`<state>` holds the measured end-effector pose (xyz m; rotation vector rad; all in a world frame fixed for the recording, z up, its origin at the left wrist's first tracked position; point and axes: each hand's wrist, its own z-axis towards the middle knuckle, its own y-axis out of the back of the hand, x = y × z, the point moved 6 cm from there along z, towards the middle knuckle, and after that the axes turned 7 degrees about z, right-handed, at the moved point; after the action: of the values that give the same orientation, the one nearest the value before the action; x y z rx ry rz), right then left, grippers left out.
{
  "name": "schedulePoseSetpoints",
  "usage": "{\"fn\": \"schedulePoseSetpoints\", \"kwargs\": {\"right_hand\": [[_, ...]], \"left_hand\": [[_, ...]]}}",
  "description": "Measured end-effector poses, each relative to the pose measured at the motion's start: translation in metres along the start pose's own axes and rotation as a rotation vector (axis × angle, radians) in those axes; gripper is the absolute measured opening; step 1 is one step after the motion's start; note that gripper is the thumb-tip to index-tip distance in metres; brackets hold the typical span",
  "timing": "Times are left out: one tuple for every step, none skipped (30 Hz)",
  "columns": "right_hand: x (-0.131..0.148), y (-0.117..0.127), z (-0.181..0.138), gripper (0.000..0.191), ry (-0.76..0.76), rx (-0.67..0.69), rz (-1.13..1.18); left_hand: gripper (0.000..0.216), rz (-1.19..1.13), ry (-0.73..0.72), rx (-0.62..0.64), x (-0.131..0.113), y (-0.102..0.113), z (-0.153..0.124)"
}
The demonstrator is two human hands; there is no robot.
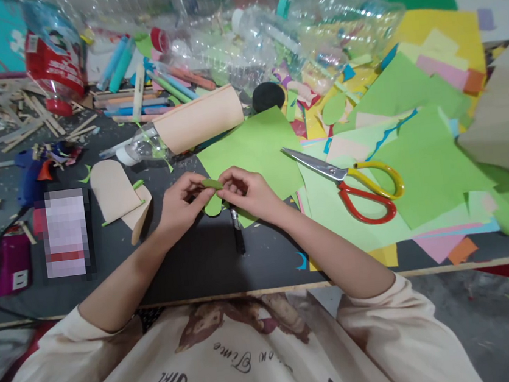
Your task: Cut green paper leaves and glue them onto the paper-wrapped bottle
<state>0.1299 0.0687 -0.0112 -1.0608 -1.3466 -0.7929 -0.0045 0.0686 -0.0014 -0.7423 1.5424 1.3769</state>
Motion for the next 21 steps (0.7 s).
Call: {"fn": "schedulePoseSetpoints", "kwargs": {"right_hand": [[0.0008,0.0001,0.0001,0.032,-0.004,-0.005,0.009],[0.0015,0.0002,0.0001,0.032,-0.009,-0.009,0.019],[0.0022,0.0003,0.0001,0.033,-0.016,-0.013,0.028],[0.0027,0.0004,0.0001,0.033,-0.023,-0.018,0.036],[0.0030,0.0007,0.0001,0.033,-0.030,-0.025,0.042],[0.0030,0.0009,0.0001,0.033,-0.038,-0.032,0.049],[0.0026,0.0011,0.0002,0.033,-0.046,-0.037,0.056],[0.0021,0.0012,0.0003,0.034,-0.052,-0.040,0.062],[0.0014,0.0013,0.0005,0.034,-0.057,-0.043,0.066],[0.0005,0.0014,0.0006,0.035,-0.062,-0.044,0.068],[-0.0004,0.0015,0.0008,0.035,-0.066,-0.046,0.066],[-0.0013,0.0016,0.0009,0.036,-0.068,-0.048,0.058],[-0.0020,0.0017,0.0009,0.036,-0.069,-0.049,0.045],[-0.0024,0.0019,0.0008,0.037,-0.067,-0.051,0.029],[-0.0025,0.0021,0.0007,0.037,-0.063,-0.052,0.014],[-0.0024,0.0022,0.0006,0.038,-0.059,-0.052,0.000],[-0.0020,0.0022,0.0004,0.039,-0.056,-0.050,-0.010],[-0.0015,0.0022,0.0003,0.039,-0.053,-0.048,-0.015],[-0.0009,0.0023,0.0001,0.040,-0.051,-0.046,-0.016],[-0.0002,0.0023,0.0001,0.041,-0.051,-0.041,-0.015],[0.0005,0.0023,0.0001,0.042,-0.053,-0.036,-0.012]], "left_hand": [[0.026,0.005,-0.003,0.003,-0.0001,-0.0003,0.0003],[0.026,0.012,-0.008,0.009,-0.0007,-0.0005,0.0006],[0.026,0.019,-0.015,0.012,-0.0018,-0.0005,0.0008],[0.026,0.028,-0.021,0.013,-0.0031,-0.0002,0.0010],[0.028,0.037,-0.025,0.014,-0.0043,0.0001,0.0011],[0.029,0.045,-0.025,0.013,-0.0055,0.0006,0.0011],[0.031,0.052,-0.022,0.009,-0.0064,0.0012,0.0010],[0.032,0.057,-0.016,0.006,-0.0072,0.0018,0.0008],[0.032,0.060,-0.008,0.001,-0.0078,0.0023,0.0005],[0.033,0.061,0.000,-0.005,-0.0083,0.0028,0.0002],[0.033,0.056,0.005,-0.013,-0.0089,0.0033,0.0000],[0.034,0.048,0.009,-0.019,-0.0094,0.0036,-0.0002],[0.034,0.038,0.013,-0.019,-0.0097,0.0034,-0.0004],[0.035,0.027,0.017,-0.015,-0.0098,0.0029,-0.0005],[0.036,0.016,0.019,-0.012,-0.0097,0.0023,-0.0005],[0.036,0.009,0.023,-0.009,-0.0094,0.0018,-0.0006],[0.036,0.005,0.027,-0.007,-0.0090,0.0013,-0.0007],[0.036,0.003,0.031,-0.008,-0.0085,0.0010,-0.0008],[0.036,-0.001,0.033,-0.008,-0.0081,0.0007,-0.0010],[0.036,-0.006,0.035,-0.006,-0.0078,0.0005,-0.0012],[0.035,-0.012,0.040,0.000,-0.0074,0.0002,-0.0014]]}}
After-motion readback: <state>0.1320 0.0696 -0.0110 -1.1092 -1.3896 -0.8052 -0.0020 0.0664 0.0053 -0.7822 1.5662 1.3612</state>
